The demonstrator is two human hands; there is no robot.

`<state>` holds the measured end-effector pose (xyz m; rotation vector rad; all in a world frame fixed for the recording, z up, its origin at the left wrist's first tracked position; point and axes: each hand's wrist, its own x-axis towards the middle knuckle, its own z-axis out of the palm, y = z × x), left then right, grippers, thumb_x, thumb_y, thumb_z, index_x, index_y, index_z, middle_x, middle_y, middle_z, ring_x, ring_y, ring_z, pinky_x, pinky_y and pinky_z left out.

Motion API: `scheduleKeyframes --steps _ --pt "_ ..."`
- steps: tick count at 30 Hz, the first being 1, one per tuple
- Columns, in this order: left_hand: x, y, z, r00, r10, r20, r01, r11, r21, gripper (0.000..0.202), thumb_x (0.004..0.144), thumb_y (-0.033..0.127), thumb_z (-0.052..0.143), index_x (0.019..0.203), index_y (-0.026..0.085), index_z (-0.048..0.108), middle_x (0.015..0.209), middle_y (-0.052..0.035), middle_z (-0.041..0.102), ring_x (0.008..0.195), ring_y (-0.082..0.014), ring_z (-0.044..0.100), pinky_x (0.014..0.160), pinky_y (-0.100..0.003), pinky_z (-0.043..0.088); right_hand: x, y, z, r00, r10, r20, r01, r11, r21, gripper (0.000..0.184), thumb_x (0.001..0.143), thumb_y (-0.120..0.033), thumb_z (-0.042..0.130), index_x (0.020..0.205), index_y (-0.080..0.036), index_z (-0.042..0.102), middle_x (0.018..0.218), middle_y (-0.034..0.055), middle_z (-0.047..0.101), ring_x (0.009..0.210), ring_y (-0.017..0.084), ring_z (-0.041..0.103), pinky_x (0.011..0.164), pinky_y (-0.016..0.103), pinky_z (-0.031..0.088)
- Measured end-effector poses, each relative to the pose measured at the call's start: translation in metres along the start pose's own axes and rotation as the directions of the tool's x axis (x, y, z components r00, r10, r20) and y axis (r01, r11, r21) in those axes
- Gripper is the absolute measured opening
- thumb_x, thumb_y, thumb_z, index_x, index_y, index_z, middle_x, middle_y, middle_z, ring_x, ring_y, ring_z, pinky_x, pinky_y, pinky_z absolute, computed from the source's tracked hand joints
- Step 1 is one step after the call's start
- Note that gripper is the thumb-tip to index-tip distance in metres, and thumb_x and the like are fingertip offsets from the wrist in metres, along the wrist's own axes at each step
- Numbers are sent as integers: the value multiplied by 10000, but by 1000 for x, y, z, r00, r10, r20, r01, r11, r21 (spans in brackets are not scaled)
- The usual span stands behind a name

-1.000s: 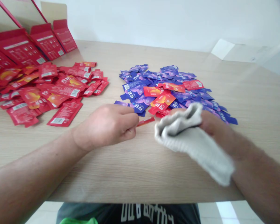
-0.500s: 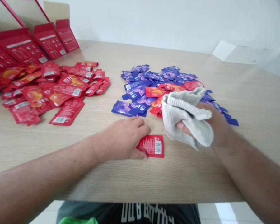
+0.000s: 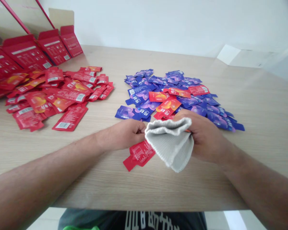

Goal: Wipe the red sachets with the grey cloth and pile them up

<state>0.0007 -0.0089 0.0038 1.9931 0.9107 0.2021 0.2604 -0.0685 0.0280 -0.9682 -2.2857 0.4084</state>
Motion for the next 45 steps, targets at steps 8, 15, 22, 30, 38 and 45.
scheduleKeyframes --steps 8,15,22,30,38,45 --pt "7 -5 3 993 -84 -78 90 993 77 191 902 333 568 831 187 669 716 20 665 618 -102 566 535 -196 384 -2 -19 51 963 -254 88 268 906 -326 208 1027 -202 541 1130 -170 719 1022 97 698 969 259 602 867 426 542" --pt "7 -3 3 986 -168 -18 168 986 15 200 925 375 540 876 201 624 615 46 598 484 -97 548 443 -193 395 -1 -7 62 966 -222 135 253 922 -292 237 1041 -221 534 1157 -158 731 1055 101 695 1014 256 580 905 418 531" --pt "7 -5 4 989 -139 -51 140 990 12 205 929 360 555 829 190 614 595 42 593 468 -85 549 425 -178 389 -1 -8 62 952 -247 183 285 931 -230 231 1036 -223 551 1179 -192 730 1093 87 702 1055 253 588 925 413 524" --pt "7 -6 4 991 -137 4 137 988 -64 173 912 294 543 797 186 614 603 48 604 449 -79 561 411 -170 440 -1 -7 59 943 -273 193 306 937 -168 241 1043 -214 542 1193 -187 729 1141 91 709 1083 247 592 960 418 527" --pt "5 -9 3 986 -168 -23 165 981 -100 152 914 285 521 844 191 617 604 51 599 459 -97 593 397 -176 467 1 -10 60 950 -257 176 288 940 -184 236 1039 -224 557 1215 -202 713 1135 77 707 1054 244 601 924 415 535" --pt "1 -7 1 977 -209 -44 200 966 -162 139 920 295 513 860 198 592 572 58 571 430 -97 560 373 -172 451 1 -9 60 980 -161 115 181 965 -188 280 1005 -136 580 1251 -212 690 1151 71 699 1073 247 604 928 411 538"
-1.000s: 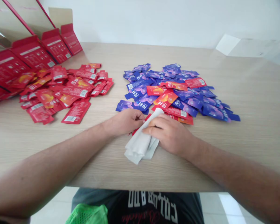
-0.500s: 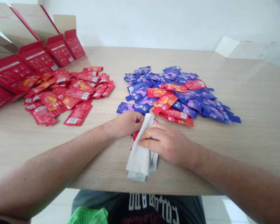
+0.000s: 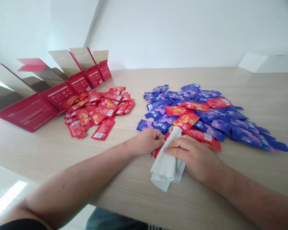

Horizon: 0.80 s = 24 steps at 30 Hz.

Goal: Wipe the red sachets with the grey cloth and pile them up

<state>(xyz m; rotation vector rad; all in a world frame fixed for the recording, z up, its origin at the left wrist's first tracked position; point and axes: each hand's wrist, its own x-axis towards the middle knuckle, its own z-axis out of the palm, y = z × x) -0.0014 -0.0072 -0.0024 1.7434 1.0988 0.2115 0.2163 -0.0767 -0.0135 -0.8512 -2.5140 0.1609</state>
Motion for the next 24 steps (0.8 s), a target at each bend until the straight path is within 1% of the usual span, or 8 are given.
scheduleKeyframes --steps 4,5,9,10,14,16,20,24 --pt "0 -4 0 998 59 2 -59 998 13 128 904 282 535 818 198 580 560 68 542 405 -85 533 362 -161 415 0 -5 1 988 -139 67 137 990 44 240 1024 -206 583 1234 -235 697 1142 58 713 1034 235 624 880 394 541" --pt "-1 -4 0 998 58 -3 -57 998 17 122 902 281 542 820 198 580 560 69 543 403 -84 532 362 -160 411 0 -5 1 987 -145 68 141 989 54 241 1024 -199 581 1230 -238 700 1135 55 715 1030 230 626 872 386 541" --pt "-1 -3 0 1000 5 -11 -5 1000 -1 158 931 342 541 869 202 578 554 70 554 411 -91 544 367 -164 425 1 -2 1 1000 -18 5 17 999 29 301 1001 -114 557 1242 -224 701 1131 72 709 1047 244 621 887 404 538" --pt "-1 -3 0 1000 5 -8 -5 1000 1 171 937 357 537 870 204 576 552 70 552 412 -92 544 366 -165 425 1 -2 1 1000 -13 3 13 1000 27 300 999 -116 560 1241 -222 701 1130 74 709 1044 246 620 886 409 537" --pt "-2 -2 -1 999 48 10 -48 999 14 158 927 332 537 839 205 571 550 73 526 407 -89 530 355 -161 403 1 -7 1 989 -134 60 130 989 68 233 1016 -182 583 1202 -236 712 1103 56 719 1007 224 622 842 374 526" --pt "-2 -2 -1 999 40 -4 -40 999 15 149 920 326 544 832 207 563 551 73 527 404 -89 527 353 -163 400 1 -6 2 989 -131 65 126 989 78 236 1017 -178 580 1202 -241 713 1104 52 718 1004 218 616 848 368 521" --pt "-1 0 -1 1000 9 -30 -9 1000 9 164 942 343 521 857 209 561 552 71 543 401 -92 526 347 -165 396 0 -3 1 998 -49 24 48 997 62 266 1005 -152 575 1221 -236 706 1118 68 709 1018 234 603 854 373 516" --pt "-1 2 -1 999 33 -10 -33 999 11 212 951 385 524 856 202 575 566 67 545 414 -86 518 359 -163 403 -2 -6 1 985 -142 98 137 989 60 185 1017 -228 595 1149 -242 723 1073 59 713 991 224 608 854 365 507"
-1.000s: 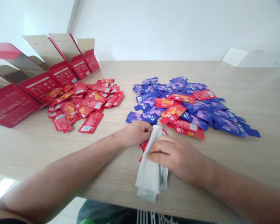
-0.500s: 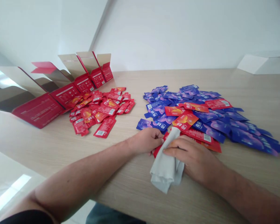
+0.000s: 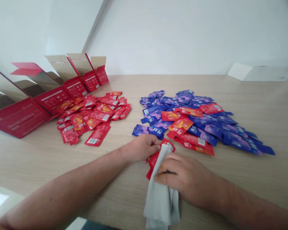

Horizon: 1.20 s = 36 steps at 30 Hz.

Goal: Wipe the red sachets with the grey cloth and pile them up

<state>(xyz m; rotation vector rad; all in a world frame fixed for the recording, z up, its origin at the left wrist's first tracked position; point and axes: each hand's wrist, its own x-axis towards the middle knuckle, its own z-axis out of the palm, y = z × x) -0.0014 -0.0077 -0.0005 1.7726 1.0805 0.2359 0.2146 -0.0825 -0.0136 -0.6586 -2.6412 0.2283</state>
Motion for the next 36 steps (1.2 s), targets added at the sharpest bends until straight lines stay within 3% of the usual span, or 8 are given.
scheduleKeyframes --steps 6,11,16,21,26,31,36 --pt "3 -2 0 999 -33 -7 33 999 -2 206 948 388 524 882 200 574 564 59 554 418 -96 523 367 -170 407 -2 6 -1 993 104 -54 -105 994 -18 192 998 -183 602 1140 -212 727 1077 71 696 1013 228 591 871 367 504" --pt "5 -5 0 1000 1 6 -1 1000 -8 222 936 408 546 886 195 584 584 60 556 419 -90 522 373 -166 399 -1 2 -1 1000 -9 24 8 1000 25 195 1028 -227 569 1145 -222 725 1066 63 700 999 217 585 882 362 504" --pt "6 -7 1 1000 -24 -6 24 999 -42 222 934 415 549 871 202 563 558 66 547 400 -95 514 366 -174 396 -2 7 -3 991 117 -67 -115 993 25 169 991 -192 612 1101 -203 739 1052 73 692 1005 226 573 855 353 500" --pt "5 -4 0 1000 20 16 -20 1000 -19 228 947 405 534 855 199 566 578 61 556 421 -88 516 384 -172 407 -2 6 -3 1000 6 -21 -5 999 51 177 997 -202 609 1118 -215 737 1047 68 701 995 220 585 885 367 495" --pt "5 -3 0 1000 -15 12 15 1000 -25 229 940 415 550 848 206 547 566 68 549 414 -95 518 382 -183 405 -3 11 -4 988 122 -95 -116 991 63 181 989 -157 598 1106 -190 733 1056 83 693 999 233 569 864 368 498" --pt "5 -3 0 999 29 34 -29 999 -24 210 935 383 563 834 199 551 587 69 538 439 -80 506 401 -169 391 -4 10 -4 996 64 -56 -62 997 43 185 1018 -207 576 1116 -192 731 1053 76 693 986 232 569 852 372 501" --pt "4 0 0 999 -4 54 7 999 -43 212 943 386 547 840 202 543 596 68 531 442 -85 514 406 -178 422 -6 13 -6 985 146 -96 -139 987 74 206 990 -147 592 1149 -161 721 1093 94 686 1040 239 565 906 382 505"
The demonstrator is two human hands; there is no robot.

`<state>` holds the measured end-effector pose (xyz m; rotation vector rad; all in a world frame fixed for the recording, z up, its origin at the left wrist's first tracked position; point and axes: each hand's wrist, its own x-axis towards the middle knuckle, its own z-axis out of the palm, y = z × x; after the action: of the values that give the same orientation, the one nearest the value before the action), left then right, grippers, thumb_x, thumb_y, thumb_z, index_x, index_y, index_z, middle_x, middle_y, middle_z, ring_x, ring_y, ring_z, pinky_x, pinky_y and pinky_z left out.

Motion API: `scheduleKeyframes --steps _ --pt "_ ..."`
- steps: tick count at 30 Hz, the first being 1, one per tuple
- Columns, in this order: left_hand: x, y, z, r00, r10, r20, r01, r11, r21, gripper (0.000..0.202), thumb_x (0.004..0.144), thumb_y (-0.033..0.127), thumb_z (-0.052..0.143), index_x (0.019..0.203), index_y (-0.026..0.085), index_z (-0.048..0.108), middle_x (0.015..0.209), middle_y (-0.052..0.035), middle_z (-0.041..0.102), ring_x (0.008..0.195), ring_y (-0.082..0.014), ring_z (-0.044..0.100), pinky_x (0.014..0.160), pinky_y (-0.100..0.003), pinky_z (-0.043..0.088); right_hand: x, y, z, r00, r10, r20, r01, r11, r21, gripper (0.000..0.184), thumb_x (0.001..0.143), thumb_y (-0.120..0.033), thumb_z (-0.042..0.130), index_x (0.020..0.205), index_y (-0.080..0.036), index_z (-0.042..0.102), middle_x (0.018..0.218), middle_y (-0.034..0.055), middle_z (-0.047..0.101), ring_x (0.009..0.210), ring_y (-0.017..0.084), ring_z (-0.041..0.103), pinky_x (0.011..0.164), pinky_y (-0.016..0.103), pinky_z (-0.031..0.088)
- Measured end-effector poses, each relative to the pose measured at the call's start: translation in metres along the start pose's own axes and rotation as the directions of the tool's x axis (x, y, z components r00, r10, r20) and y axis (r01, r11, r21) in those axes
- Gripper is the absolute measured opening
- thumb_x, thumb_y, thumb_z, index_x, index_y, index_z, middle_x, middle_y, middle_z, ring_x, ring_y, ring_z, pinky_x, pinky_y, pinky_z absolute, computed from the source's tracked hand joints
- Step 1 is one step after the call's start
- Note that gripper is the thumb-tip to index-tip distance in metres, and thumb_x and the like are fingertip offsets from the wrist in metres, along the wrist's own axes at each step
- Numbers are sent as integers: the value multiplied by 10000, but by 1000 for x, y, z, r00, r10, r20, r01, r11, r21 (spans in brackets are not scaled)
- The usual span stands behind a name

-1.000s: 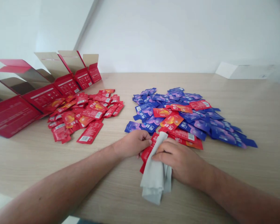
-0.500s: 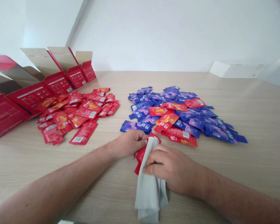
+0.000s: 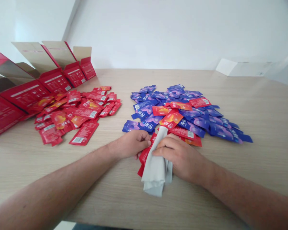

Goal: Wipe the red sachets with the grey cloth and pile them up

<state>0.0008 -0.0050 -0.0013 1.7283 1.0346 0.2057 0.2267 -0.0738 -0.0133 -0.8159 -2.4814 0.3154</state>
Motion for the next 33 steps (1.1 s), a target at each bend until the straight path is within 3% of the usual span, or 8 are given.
scheduleKeyframes --steps 4,9,13,18,23,27,33 --pt "0 1 0 1000 15 21 -16 999 42 181 934 359 545 863 197 583 625 59 552 459 -86 533 417 -178 427 0 -1 -1 995 -84 44 86 996 -27 200 1015 -192 572 1134 -188 733 1073 86 697 998 233 572 854 378 517" --pt "2 -3 0 1000 18 20 -18 999 32 240 943 425 552 855 202 561 602 60 553 447 -92 535 412 -184 430 0 0 -3 1000 -9 3 9 1000 1 206 991 -158 592 1154 -169 716 1091 97 694 1041 250 586 915 407 520" --pt "2 -3 1 998 43 45 -45 999 31 194 939 363 544 842 196 566 620 54 551 470 -89 536 424 -177 437 -1 -1 -2 993 -98 68 100 995 -16 211 1024 -188 555 1140 -182 730 1098 90 699 1027 241 575 898 403 514" --pt "3 -4 1 999 29 17 -29 999 31 213 937 399 556 859 201 568 616 58 551 461 -91 542 412 -178 432 -1 2 -2 1000 -10 -21 11 1000 16 209 990 -158 589 1149 -168 724 1076 103 692 1016 243 582 899 408 516" --pt "2 -2 1 998 46 51 -48 998 41 138 921 305 540 834 201 569 616 61 555 470 -86 544 425 -170 431 0 0 -2 995 -87 50 86 996 16 204 1017 -182 561 1142 -183 722 1098 96 696 1046 248 578 927 423 517" --pt "3 -3 2 999 42 34 -43 998 42 111 911 258 526 837 197 582 617 60 558 476 -86 550 426 -171 435 1 0 0 997 22 -80 -20 999 35 225 989 -159 593 1192 -162 691 1155 119 670 1091 260 582 970 443 519" --pt "5 -4 2 996 55 67 -56 998 14 143 911 271 557 815 179 610 635 36 603 488 -86 571 448 -178 455 2 -2 2 997 -72 -26 72 997 18 230 1015 -158 553 1190 -159 702 1189 115 674 1152 258 577 1028 449 508"
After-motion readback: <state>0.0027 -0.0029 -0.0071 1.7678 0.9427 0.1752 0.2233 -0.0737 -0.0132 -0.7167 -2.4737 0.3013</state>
